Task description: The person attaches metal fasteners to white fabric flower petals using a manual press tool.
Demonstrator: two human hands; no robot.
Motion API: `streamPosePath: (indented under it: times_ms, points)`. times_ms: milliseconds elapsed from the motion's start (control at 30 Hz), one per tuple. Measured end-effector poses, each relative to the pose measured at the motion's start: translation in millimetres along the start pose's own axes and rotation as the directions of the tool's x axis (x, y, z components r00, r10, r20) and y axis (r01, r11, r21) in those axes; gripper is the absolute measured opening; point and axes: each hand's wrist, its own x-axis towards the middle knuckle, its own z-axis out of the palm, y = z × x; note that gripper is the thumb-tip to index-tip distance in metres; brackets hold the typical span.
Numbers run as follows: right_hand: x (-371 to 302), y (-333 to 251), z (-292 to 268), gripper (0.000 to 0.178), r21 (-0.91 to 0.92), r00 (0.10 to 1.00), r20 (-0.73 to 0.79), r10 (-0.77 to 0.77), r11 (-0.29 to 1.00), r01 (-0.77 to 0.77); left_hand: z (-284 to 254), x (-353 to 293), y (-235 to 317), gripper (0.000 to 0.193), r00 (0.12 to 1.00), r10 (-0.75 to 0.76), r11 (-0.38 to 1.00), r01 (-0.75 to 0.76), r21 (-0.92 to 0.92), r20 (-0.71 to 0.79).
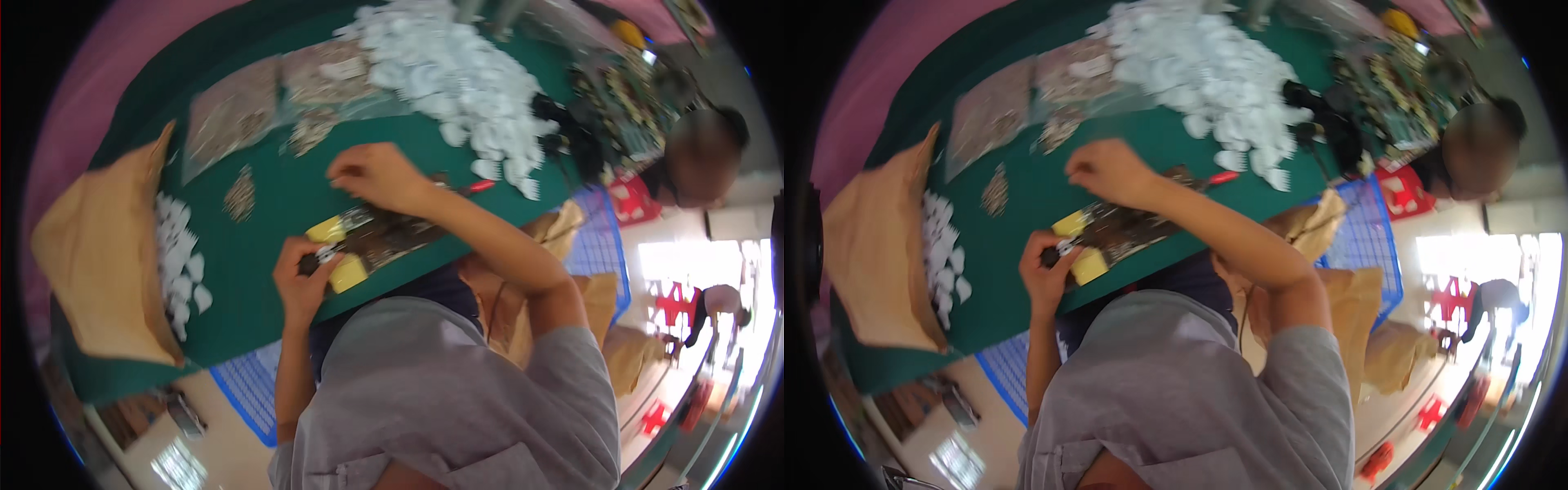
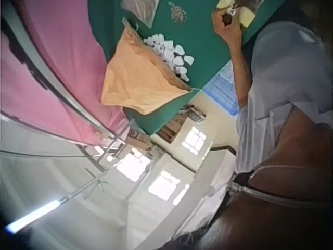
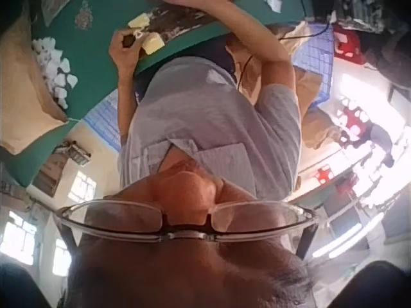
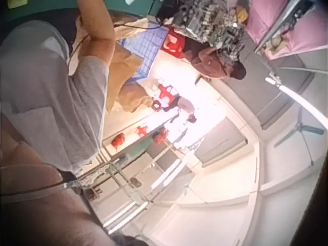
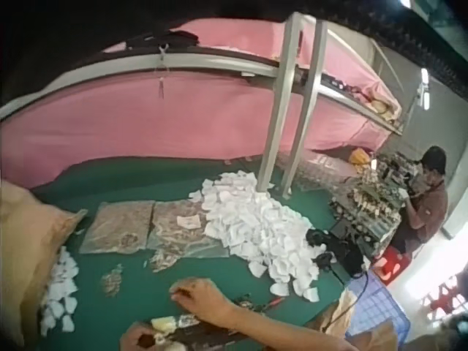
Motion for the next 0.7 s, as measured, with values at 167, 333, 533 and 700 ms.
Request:
streamPosePath:
  times_ms: [167, 333, 533, 700]
  points:
    - [-34.1, -36.9, -15.9, 0.011, 0.026, 0.994, 0.050, 0.100, 0.994, -0.102, 9.4, 9.8, -3.9, 0.027, 0.993, 0.114, 0.992, -0.112, -0.057, 0.034]
    - [-37.6, -57.8, 1.1, 0.010, 0.020, 0.989, 0.122, 0.088, 0.996, -0.091, 4.0, 5.5, -4.7, 0.028, 0.998, 0.062, 0.996, -0.062, -0.065, 0.003]
    - [-44.4, -67.2, 13.2, 0.009, -0.232, 0.980, 0.119, -0.162, 0.955, 0.186, -0.2, 8.1, -3.4, 0.028, 0.997, 0.070, 0.995, -0.069, -0.074, 0.017]
    - [-50.2, -66.8, 20.3, 0.011, -0.298, 0.982, 0.111, -0.152, 0.938, 0.179, -0.1, 8.1, -2.5, 0.028, 0.998, 0.056, 0.996, -0.055, -0.073, 0.018]
